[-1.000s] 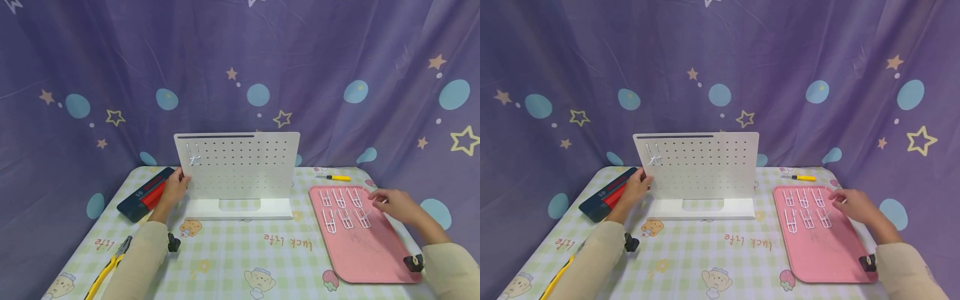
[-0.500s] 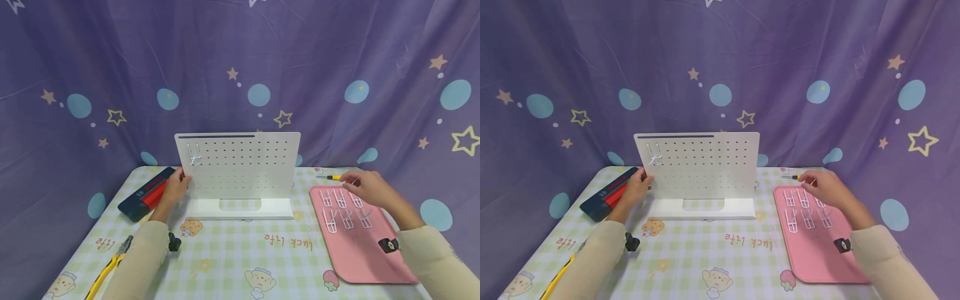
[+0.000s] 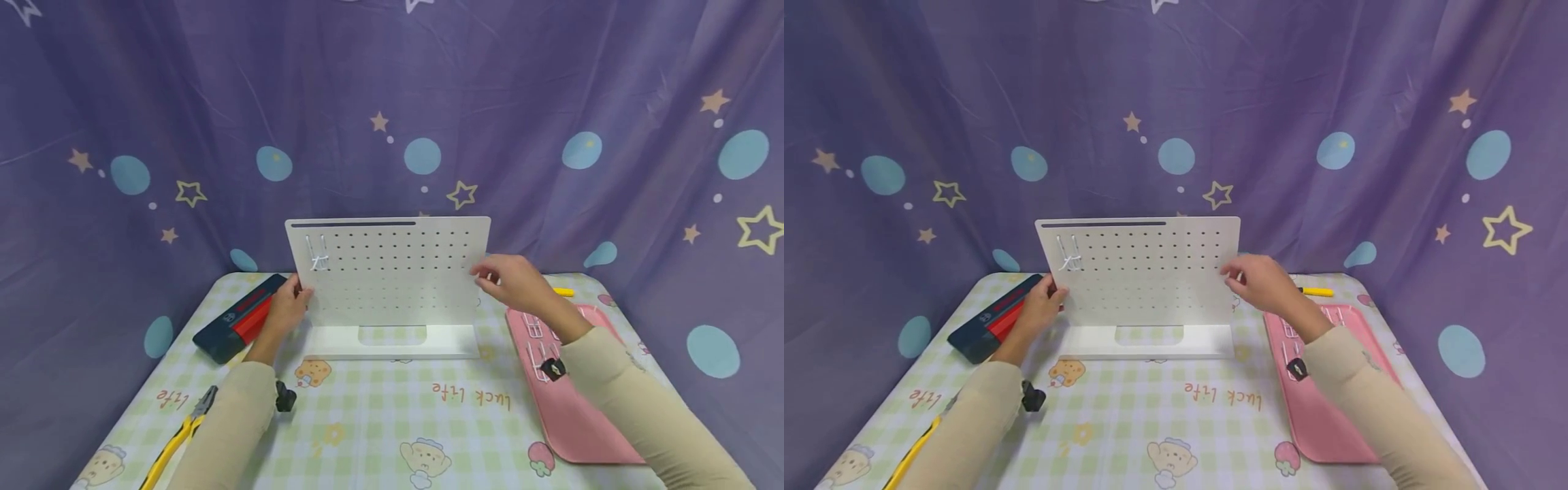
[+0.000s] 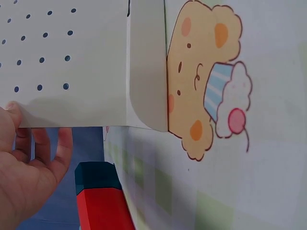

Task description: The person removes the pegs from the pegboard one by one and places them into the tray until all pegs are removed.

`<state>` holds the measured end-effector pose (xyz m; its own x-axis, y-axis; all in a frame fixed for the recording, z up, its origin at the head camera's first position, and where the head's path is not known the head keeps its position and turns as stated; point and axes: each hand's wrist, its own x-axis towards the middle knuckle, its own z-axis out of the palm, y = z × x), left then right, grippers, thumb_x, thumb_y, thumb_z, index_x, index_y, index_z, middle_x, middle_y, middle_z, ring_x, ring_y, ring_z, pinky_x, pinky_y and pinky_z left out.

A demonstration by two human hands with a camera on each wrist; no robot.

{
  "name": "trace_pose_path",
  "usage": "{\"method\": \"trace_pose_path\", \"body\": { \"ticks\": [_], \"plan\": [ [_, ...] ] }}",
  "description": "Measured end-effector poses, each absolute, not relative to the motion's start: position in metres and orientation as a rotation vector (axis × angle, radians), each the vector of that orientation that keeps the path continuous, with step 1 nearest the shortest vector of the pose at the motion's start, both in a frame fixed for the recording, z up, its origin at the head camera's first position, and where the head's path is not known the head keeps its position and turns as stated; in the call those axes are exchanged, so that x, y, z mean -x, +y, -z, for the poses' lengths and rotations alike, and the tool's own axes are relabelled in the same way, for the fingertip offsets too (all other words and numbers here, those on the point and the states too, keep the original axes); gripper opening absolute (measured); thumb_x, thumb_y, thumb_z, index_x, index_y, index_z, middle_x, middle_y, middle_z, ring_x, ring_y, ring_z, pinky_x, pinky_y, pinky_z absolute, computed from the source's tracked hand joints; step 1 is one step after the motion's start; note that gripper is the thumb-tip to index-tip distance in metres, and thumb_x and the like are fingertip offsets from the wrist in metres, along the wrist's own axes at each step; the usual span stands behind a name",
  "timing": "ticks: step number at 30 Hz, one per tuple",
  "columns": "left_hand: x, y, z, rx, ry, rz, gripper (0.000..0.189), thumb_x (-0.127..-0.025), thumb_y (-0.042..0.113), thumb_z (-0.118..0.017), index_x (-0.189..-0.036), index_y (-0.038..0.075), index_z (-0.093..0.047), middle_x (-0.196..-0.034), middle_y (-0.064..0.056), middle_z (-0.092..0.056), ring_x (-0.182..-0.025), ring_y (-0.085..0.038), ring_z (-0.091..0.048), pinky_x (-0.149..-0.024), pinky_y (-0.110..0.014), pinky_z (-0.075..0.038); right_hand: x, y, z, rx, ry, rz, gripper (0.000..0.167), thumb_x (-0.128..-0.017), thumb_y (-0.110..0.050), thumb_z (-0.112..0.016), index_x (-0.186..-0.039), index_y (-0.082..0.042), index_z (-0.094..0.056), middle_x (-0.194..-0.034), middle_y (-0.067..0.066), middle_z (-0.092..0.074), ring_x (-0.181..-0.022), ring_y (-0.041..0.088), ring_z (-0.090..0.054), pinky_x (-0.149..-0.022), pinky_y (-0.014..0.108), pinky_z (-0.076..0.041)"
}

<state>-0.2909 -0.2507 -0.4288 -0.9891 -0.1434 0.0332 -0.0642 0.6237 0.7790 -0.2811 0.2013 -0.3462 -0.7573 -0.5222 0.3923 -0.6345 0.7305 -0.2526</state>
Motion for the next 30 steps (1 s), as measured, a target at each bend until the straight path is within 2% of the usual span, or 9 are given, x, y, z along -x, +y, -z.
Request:
{"method": "trace_pose_path", "body": {
  "ticks": [11,18,24,26,30],
  "plan": [
    [0.293,-0.253,0.433,-0.174,-2.735,1.316,0.037,-0.109,0.025,-0.045,-0.145,0.015,-0.046,-0.118,-0.015,-0.056,-0.1,-0.03,-0.056,-0.08,-0.033,-0.051,0.295,0.101,0.338,-0.987,-2.454,-0.612,0.017,-0.092,-0.015,-0.072,-0.109,-0.012,-0.074,-0.092,0.003,-0.075,-0.077,0.015,-0.07,-0.073,0.035,-0.056],
    [0.295,-0.253,0.433,-0.145,-2.731,1.318,0.037,-0.109,0.024,-0.045,-0.144,0.013,-0.047,-0.118,-0.017,-0.058,-0.097,-0.03,-0.058,-0.078,-0.032,-0.051,0.297,0.036,0.341,-0.967,-2.382,-0.588,0.017,-0.093,-0.02,-0.072,-0.11,-0.016,-0.074,-0.095,-0.001,-0.075,-0.076,0.011,-0.067,-0.07,0.028,-0.054],
    [0.296,-0.252,0.432,-0.126,-2.727,1.288,0.033,-0.108,0.024,-0.046,-0.138,0.011,-0.05,-0.11,-0.016,-0.059,-0.091,-0.028,-0.058,-0.074,-0.03,-0.05,0.299,-0.012,0.344,-0.9,-2.447,-0.512,0.019,-0.095,-0.027,-0.071,-0.114,-0.023,-0.073,-0.099,-0.007,-0.075,-0.087,0.011,-0.068,-0.075,0.027,-0.054],
    [0.295,-0.252,0.432,-0.114,-2.713,1.276,0.031,-0.108,0.023,-0.047,-0.136,0.01,-0.051,-0.107,-0.016,-0.059,-0.089,-0.027,-0.058,-0.073,-0.03,-0.049,0.298,-0.026,0.346,-0.896,-2.466,-0.515,0.021,-0.096,-0.027,-0.07,-0.116,-0.023,-0.072,-0.101,-0.006,-0.075,-0.091,0.011,-0.068,-0.079,0.028,-0.054],
    [0.295,-0.255,0.435,-0.071,-2.684,1.234,0.027,-0.107,0.02,-0.05,-0.131,0.008,-0.053,-0.104,-0.018,-0.062,-0.085,-0.027,-0.059,-0.071,-0.029,-0.049,0.298,-0.049,0.351,-0.877,-2.472,-0.535,0.025,-0.097,-0.027,-0.069,-0.121,-0.021,-0.07,-0.103,-0.005,-0.074,-0.091,0.012,-0.068,-0.076,0.027,-0.054]
  ]
}}
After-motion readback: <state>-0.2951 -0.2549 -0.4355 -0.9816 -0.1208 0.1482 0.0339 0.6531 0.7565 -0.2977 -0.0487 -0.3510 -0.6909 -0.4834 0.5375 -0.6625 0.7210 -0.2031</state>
